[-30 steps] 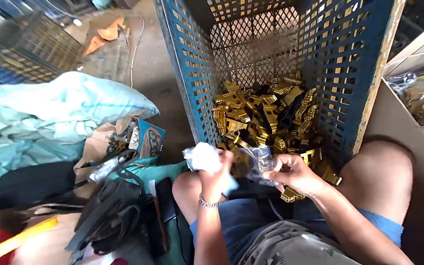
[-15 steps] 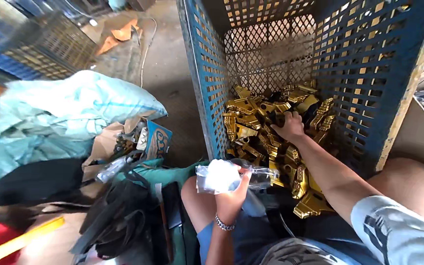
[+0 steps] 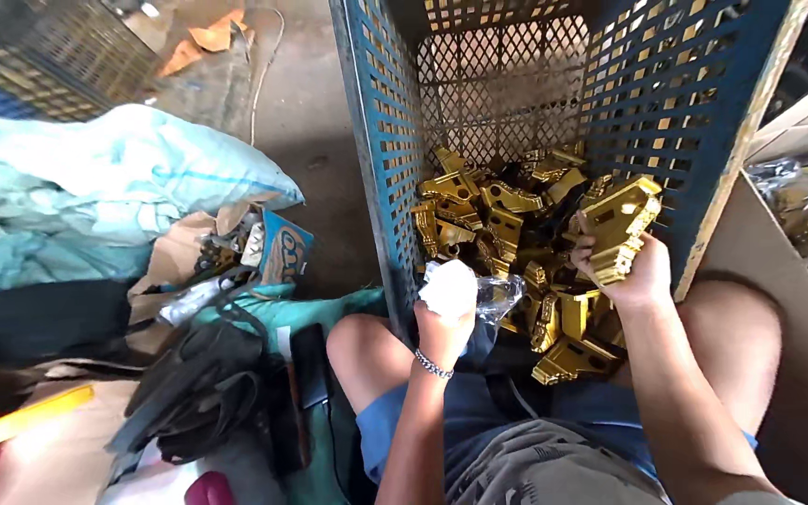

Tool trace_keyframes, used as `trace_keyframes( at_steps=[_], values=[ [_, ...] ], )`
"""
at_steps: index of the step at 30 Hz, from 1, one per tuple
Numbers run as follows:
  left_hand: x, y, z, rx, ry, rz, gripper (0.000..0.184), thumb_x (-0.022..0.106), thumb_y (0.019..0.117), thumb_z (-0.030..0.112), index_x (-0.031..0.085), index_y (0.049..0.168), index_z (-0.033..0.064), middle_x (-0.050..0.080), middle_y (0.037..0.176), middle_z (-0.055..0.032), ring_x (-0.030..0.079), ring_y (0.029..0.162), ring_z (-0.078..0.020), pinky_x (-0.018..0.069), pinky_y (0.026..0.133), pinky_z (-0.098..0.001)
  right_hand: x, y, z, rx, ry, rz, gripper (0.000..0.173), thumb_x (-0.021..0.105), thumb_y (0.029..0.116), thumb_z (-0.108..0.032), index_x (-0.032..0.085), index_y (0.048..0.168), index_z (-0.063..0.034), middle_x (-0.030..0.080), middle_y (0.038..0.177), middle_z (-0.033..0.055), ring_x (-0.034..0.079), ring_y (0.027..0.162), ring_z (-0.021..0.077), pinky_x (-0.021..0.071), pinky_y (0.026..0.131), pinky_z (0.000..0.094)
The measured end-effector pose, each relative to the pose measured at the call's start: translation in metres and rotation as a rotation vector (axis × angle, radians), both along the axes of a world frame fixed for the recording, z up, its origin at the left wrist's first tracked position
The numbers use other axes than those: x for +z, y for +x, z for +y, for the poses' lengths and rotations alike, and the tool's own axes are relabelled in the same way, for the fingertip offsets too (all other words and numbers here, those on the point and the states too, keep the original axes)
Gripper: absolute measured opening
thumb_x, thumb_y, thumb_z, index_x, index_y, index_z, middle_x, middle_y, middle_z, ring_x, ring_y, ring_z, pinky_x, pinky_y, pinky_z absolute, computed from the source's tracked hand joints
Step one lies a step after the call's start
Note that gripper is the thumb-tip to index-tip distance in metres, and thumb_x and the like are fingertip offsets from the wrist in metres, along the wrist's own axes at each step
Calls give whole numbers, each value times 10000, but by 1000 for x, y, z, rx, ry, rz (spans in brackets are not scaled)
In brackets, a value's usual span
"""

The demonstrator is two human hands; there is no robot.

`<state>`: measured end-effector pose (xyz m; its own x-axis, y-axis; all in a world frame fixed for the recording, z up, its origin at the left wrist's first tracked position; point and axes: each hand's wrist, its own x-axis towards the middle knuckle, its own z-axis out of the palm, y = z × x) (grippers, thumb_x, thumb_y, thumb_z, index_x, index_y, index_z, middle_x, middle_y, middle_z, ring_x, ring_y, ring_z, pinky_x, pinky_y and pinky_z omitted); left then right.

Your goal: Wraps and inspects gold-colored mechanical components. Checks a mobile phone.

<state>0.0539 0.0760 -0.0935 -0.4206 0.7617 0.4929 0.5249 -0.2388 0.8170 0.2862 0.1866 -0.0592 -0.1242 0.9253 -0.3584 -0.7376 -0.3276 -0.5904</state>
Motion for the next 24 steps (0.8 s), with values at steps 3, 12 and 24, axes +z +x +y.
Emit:
trace_keyframes(
  at_steps=[3,12,24],
  values=[
    [3,5,-3,21,62,67,294,794,758,81,696,960,-109,739,865,-144,725,833,-93,589,824,-235,18,9,-22,105,205,23,693,169,1027,-667,643,1137,-175,702,836,74,662,626,167,567,538,311],
    [12,29,-20,-114,-118,-300,335,818,795,74,665,1031,-107,735,911,-85,700,824,-51,590,808,-216,22,-13,-78,775,343,-661,385,663,946,-188,564,1287,-40,732,994,48,737,762,154,645,638,310],
    [8,22,-24,-76,-135,-61,468,838,774,209,667,1023,-149,733,911,-170,720,861,-140,598,839,-310,-2,-77,-63,844,431,-1022,803,737,879,-148,332,1544,45,452,1511,254,486,1378,280,400,1150,390]
  ],
)
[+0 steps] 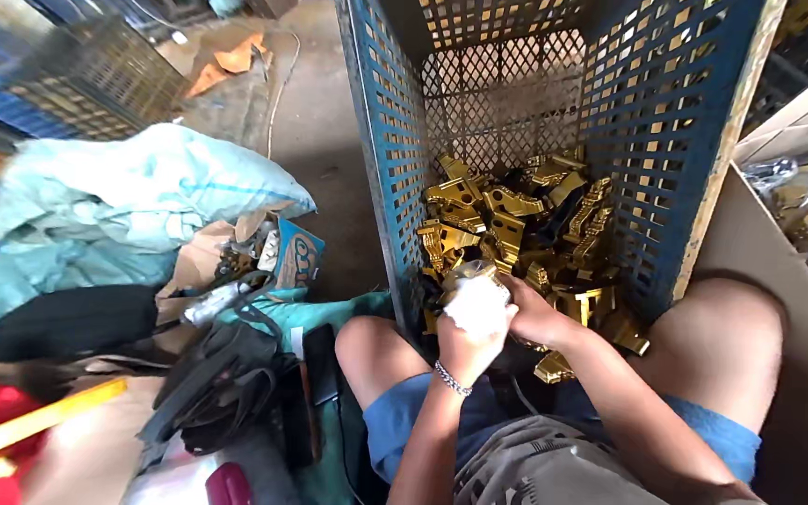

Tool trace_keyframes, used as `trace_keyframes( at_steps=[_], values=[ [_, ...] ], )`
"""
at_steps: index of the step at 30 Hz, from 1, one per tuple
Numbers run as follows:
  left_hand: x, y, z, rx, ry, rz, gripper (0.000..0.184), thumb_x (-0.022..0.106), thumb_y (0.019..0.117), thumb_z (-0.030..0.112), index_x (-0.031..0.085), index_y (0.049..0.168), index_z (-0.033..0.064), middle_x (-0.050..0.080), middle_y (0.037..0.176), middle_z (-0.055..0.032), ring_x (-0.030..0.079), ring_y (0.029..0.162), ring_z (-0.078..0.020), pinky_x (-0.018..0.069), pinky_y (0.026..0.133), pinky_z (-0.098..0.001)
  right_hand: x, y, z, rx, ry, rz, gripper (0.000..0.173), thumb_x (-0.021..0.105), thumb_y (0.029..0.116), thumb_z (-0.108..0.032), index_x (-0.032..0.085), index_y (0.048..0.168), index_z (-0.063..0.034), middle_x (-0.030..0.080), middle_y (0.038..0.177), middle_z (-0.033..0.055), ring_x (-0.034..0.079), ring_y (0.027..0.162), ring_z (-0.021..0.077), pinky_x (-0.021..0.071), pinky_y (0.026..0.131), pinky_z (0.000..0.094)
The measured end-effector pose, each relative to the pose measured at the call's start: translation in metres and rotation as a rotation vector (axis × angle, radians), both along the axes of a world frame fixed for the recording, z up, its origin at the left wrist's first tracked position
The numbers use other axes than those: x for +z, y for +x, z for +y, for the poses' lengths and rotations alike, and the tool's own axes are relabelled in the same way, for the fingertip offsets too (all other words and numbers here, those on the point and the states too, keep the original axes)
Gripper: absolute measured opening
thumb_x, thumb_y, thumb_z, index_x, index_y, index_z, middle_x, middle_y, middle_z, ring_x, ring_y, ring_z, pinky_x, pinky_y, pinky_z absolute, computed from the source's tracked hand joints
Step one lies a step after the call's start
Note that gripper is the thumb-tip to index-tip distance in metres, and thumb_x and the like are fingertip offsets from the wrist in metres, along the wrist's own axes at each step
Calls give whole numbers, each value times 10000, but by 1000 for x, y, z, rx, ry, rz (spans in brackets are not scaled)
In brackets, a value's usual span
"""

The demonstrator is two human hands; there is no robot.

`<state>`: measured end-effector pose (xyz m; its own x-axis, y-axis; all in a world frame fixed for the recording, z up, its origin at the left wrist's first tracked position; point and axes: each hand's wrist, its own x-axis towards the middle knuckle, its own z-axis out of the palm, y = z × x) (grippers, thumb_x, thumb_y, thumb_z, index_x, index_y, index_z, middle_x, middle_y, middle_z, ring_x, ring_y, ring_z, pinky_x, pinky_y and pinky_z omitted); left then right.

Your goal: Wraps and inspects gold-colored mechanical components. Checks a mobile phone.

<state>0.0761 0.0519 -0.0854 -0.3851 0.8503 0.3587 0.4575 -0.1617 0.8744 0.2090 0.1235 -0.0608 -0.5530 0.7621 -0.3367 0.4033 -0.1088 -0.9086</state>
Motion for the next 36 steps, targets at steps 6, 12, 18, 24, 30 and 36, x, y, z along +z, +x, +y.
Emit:
trace_keyframes(
  at_steps=[6,12,18,24,30,36],
  values=[
    [30,11,-10,-273,-99,-460,152,725,877,28,677,995,-56,708,808,-11,649,652,-47,582,640,-231,-6,8,-7,-389,-2,301,321,686,947,-156,561,1190,15,623,1009,67,630,865,90,556,776,272],
    [42,-17,-19,-315,-113,-750,289,574,905,-39,523,1188,-69,744,946,-56,736,800,-159,631,789,-342,-1,94,21,-483,-39,1552,398,523,999,-447,729,1077,-116,746,970,38,719,856,146,605,755,303],
    [12,18,-4,-130,63,-96,527,874,687,143,634,1042,-165,723,941,-139,690,913,-57,557,883,-213,13,31,-17,-123,226,441,305,679,965,-231,691,1133,23,689,1088,37,671,924,37,590,819,218],
    [47,12,-21,-447,-359,-943,270,748,779,-49,639,999,62,694,766,44,609,627,-10,518,604,-187,16,43,-32,-82,13,345,158,556,1043,-173,633,931,-92,584,672,-123,559,545,-43,516,548,150],
    [0,-31,-3,33,-124,6,249,666,900,86,687,1019,-132,753,886,-134,737,802,-136,609,786,-318,7,57,-39,-13,-148,390,67,594,995,-64,656,969,-63,679,751,-77,654,582,31,601,586,218],
    [24,-20,-8,-56,-48,-326,221,690,910,51,621,1067,-88,713,829,0,697,711,-65,621,712,-259,7,33,-31,-153,-68,374,169,602,1016,-148,604,856,-91,639,654,-72,624,512,34,582,522,225]
  ],
)
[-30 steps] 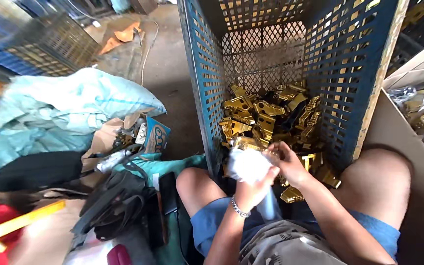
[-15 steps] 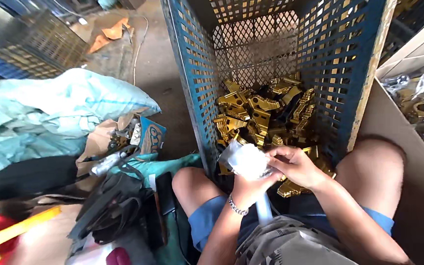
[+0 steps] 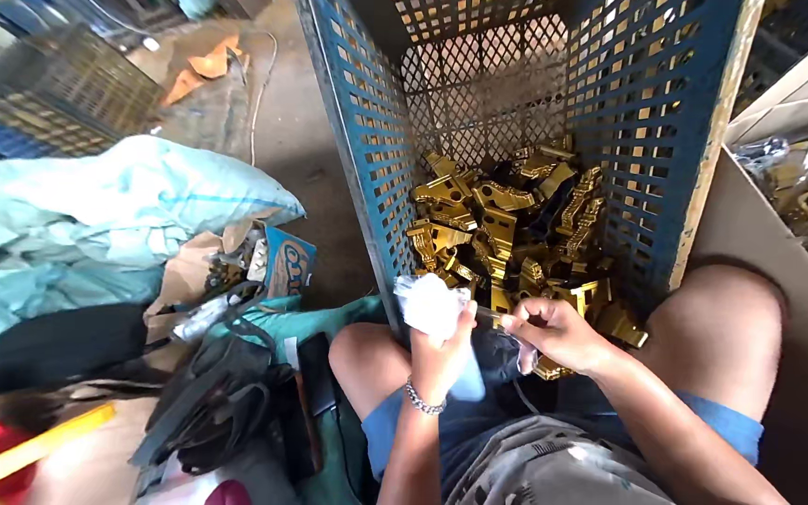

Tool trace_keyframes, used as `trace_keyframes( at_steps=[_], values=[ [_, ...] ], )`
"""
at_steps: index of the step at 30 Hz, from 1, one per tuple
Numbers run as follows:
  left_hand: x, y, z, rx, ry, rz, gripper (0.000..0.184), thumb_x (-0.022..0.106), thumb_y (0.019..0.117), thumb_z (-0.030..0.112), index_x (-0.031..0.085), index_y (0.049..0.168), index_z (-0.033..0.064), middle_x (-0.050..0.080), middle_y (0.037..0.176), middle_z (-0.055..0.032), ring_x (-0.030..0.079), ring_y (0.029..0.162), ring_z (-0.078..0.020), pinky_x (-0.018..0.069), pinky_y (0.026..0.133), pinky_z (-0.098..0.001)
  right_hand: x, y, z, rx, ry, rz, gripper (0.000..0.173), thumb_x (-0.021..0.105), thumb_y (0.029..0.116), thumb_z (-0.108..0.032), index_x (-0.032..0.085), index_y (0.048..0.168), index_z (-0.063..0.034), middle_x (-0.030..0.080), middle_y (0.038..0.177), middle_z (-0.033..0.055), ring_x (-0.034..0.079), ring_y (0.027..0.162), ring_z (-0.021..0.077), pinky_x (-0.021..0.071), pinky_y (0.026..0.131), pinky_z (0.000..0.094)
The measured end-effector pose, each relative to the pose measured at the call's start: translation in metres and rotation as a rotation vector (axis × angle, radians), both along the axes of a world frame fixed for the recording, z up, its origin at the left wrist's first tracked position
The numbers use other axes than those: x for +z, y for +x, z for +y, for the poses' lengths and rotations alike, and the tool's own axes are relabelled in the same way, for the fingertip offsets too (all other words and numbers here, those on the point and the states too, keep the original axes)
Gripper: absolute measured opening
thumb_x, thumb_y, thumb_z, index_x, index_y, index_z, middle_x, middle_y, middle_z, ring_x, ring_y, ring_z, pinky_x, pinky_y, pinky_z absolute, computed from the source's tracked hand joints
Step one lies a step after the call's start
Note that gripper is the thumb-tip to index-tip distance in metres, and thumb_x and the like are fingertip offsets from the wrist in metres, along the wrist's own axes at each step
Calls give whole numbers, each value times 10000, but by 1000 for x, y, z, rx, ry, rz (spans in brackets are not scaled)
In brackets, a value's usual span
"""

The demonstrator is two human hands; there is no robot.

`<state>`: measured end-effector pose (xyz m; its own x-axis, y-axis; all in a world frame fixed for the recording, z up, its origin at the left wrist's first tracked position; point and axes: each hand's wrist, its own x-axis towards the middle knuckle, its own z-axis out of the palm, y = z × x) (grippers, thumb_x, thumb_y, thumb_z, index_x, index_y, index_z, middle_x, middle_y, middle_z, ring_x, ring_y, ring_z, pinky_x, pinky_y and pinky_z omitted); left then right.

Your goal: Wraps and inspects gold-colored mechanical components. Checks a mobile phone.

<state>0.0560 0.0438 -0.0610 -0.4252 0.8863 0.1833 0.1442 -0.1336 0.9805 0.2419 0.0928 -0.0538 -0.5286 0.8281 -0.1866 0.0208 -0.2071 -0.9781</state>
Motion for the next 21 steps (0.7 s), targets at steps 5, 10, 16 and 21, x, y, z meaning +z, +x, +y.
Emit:
trace_keyframes(
  at_steps=[5,10,16,21],
  values=[
    [-1,-19,1,45,-52,-180,245,687,874,-12,591,1091,-73,717,878,-33,715,812,-109,613,826,-293,-1,0,27,-11,103,-192,184,555,1039,-150,660,1009,-2,645,768,-28,633,628,21,580,629,210],
    [3,-10,-9,-138,-151,-254,328,802,793,30,617,1055,-39,714,858,-18,701,813,-99,601,815,-282,-6,-12,16,46,38,-1,35,669,942,-69,665,934,-35,686,791,-43,657,663,30,591,653,224],
    [-16,-21,-2,-68,-69,-100,575,950,599,83,596,1037,-35,687,883,-3,691,838,-80,610,814,-270,-21,-32,19,19,100,13,201,822,761,-22,640,828,-75,696,766,-66,653,650,0,576,626,193],
    [-3,-35,-12,-247,-82,-191,331,875,675,-5,673,933,50,694,818,48,674,758,-40,596,738,-237,-10,-60,42,398,238,77,295,898,678,-169,611,686,-101,672,776,-117,549,702,-113,440,626,107]
  ],
)
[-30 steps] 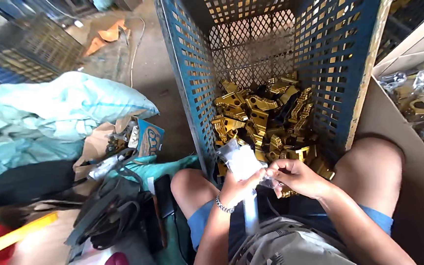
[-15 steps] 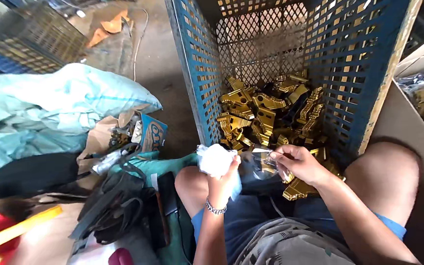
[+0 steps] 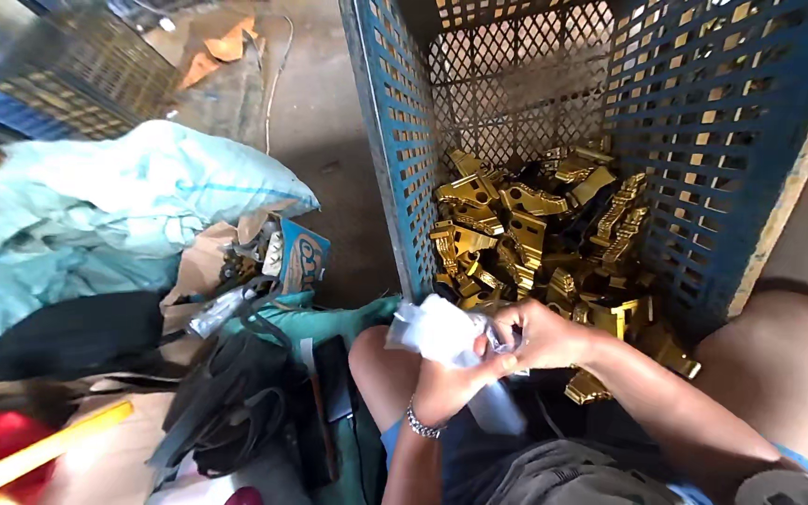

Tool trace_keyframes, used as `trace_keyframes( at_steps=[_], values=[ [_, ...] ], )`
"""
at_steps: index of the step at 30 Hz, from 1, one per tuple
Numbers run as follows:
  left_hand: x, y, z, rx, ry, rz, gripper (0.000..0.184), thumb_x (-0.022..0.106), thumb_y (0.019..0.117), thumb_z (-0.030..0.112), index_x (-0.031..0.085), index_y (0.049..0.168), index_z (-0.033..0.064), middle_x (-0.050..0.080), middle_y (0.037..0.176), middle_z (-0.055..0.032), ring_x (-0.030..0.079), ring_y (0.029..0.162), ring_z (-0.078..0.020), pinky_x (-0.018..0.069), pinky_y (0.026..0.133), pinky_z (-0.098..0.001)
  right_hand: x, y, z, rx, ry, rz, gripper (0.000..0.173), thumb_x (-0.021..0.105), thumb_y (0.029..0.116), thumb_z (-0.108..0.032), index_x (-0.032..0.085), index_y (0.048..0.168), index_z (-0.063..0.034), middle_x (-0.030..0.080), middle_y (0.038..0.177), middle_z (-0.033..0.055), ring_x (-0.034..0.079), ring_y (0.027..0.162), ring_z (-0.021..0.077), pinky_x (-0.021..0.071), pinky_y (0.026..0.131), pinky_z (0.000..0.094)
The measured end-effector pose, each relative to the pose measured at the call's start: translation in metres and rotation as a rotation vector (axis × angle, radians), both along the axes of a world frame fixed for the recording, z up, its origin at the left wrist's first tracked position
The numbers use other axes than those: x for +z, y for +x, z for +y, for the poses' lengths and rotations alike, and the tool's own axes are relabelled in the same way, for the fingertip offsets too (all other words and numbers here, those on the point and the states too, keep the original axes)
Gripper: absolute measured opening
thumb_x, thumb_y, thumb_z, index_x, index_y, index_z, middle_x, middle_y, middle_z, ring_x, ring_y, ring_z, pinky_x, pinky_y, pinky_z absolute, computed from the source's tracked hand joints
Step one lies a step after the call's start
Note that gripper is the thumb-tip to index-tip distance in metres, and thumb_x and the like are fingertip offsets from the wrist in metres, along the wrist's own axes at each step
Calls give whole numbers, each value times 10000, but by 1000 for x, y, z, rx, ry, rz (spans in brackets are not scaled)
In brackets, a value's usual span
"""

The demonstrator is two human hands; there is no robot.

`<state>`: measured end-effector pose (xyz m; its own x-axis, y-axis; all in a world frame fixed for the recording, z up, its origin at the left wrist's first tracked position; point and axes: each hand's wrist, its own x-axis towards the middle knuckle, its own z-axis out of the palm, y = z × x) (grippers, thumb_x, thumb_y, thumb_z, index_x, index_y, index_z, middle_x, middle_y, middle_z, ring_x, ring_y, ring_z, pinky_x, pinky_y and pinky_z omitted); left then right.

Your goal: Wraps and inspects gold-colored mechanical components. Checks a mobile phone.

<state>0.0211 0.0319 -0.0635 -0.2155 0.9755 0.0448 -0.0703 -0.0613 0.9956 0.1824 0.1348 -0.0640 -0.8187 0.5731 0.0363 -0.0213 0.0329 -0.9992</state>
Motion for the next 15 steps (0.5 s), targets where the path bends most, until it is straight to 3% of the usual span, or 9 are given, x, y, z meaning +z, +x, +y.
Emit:
trace_keyframes(
  at_steps=[2,3,4,6,7,8,11,13,15],
  values=[
    [-6,-19,-2,214,45,147,275,784,698,-50,640,917,33,647,778,84,634,733,6,568,728,-191,-1,-11,28,-22,-105,-58,337,876,721,-140,542,675,-145,598,632,-119,535,545,-54,448,517,146],
    [-8,-29,-3,341,55,207,290,762,692,-69,627,939,3,645,784,84,633,744,16,566,740,-180,-9,-19,43,-115,-161,-96,265,834,782,-111,574,733,-112,618,639,-80,569,547,-6,490,540,183],
    [-10,-36,-2,437,51,212,313,735,692,-91,606,966,-10,650,803,69,640,765,-1,569,754,-194,-19,-32,58,-238,-205,-161,162,776,867,-86,628,874,-23,662,743,11,624,640,76,546,637,257],
    [-8,-42,2,528,85,170,361,699,718,-111,585,1057,-52,710,873,12,692,823,-55,598,779,-233,-45,-70,86,-403,-228,-382,350,688,989,-177,602,1269,13,642,1208,194,646,1055,289,541,925,449],
    [-7,-41,5,535,112,166,367,695,745,-98,580,1093,-76,726,914,-16,705,856,-74,603,795,-245,-55,-89,94,-418,-236,-479,480,669,1007,-242,550,1414,-17,515,1448,259,533,1296,405,448,1065,559],
    [-5,-38,9,540,140,167,354,697,768,-82,583,1104,-87,730,938,-30,708,881,-79,602,812,-249,-64,-105,99,-424,-245,-551,569,667,1009,-301,500,1488,-44,388,1556,297,409,1411,469,360,1128,617],
    [-1,-30,23,607,195,161,290,741,803,-50,605,1059,-71,713,882,-20,692,791,-64,606,755,-239,-79,-123,107,-482,-194,-650,592,750,945,-345,567,1426,-53,353,1560,329,357,1438,497,341,1140,617],
    [2,-25,28,637,191,162,293,760,801,-37,606,1050,-58,705,841,2,679,724,-46,607,702,-228,-73,-108,107,-461,-81,-629,452,740,958,-289,656,1299,-4,476,1465,321,435,1380,483,379,1120,600],
    [0,-16,29,657,162,162,337,782,786,-32,605,1070,-75,716,869,-1,695,763,-40,615,730,-227,-74,-89,106,-467,-22,-554,324,711,978,-220,707,1215,1,560,1400,269,487,1345,436,400,1110,576]
  ],
)
